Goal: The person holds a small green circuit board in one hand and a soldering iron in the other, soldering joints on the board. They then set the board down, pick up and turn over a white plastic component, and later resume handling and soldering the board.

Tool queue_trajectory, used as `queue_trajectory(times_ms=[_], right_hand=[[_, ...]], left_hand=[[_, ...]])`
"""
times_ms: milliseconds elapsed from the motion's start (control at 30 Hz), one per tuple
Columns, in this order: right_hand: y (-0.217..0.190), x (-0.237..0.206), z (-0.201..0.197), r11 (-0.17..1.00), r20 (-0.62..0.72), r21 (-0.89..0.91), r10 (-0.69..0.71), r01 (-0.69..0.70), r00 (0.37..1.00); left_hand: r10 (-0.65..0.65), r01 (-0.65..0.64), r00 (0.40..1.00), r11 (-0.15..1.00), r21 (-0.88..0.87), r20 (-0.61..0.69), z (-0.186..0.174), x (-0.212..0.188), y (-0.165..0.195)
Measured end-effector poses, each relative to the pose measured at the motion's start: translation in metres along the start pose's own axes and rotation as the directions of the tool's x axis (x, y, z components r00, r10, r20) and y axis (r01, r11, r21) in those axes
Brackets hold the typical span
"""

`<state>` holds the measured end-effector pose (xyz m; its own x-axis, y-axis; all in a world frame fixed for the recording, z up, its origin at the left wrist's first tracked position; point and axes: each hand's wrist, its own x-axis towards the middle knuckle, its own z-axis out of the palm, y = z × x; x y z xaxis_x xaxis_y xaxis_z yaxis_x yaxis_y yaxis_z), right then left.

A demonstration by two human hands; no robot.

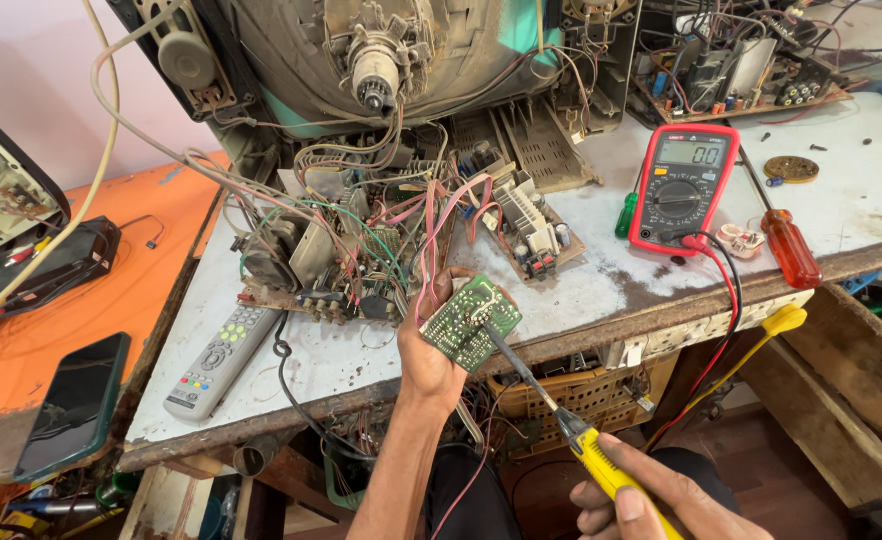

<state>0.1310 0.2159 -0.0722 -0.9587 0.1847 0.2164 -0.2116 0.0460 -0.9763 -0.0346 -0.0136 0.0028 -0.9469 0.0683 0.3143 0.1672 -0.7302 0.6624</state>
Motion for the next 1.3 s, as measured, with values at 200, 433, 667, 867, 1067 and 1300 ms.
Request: queue_trajectory(times_ms=[200,433,667,867,1067,1300], right_hand=[[0.011,0.002,-0.005,1.000,0.051,0.019,0.012,-0.013,0.999],[0.019,0.001,-0.008,1.000,0.072,0.005,-0.027,0.027,0.997],[0.022,0.001,-0.007,1.000,0.059,0.001,-0.011,0.011,0.998],[0.024,0.004,-0.007,0.999,0.123,0.051,-0.021,0.015,0.992],[0.011,-0.001,-0.001,0.999,0.056,0.025,-0.026,0.025,0.998],[-0.013,0.001,0.009,0.998,0.017,0.018,-0.061,0.061,0.998]], left_hand=[[0.047,-0.046,0.995,0.999,0.012,-0.087,-0.004,0.000,-0.005],[0.036,-0.036,0.999,0.999,-0.034,0.004,-0.005,0.002,-0.005],[0.026,-0.027,0.999,0.999,-0.027,-0.040,-0.004,0.001,-0.005],[0.042,-0.041,0.999,0.999,0.008,-0.035,-0.004,0.001,-0.005],[0.056,-0.055,0.998,0.998,0.024,-0.034,-0.001,0.000,-0.004],[0.046,-0.044,0.997,0.999,0.024,-0.062,0.003,0.000,-0.001]])
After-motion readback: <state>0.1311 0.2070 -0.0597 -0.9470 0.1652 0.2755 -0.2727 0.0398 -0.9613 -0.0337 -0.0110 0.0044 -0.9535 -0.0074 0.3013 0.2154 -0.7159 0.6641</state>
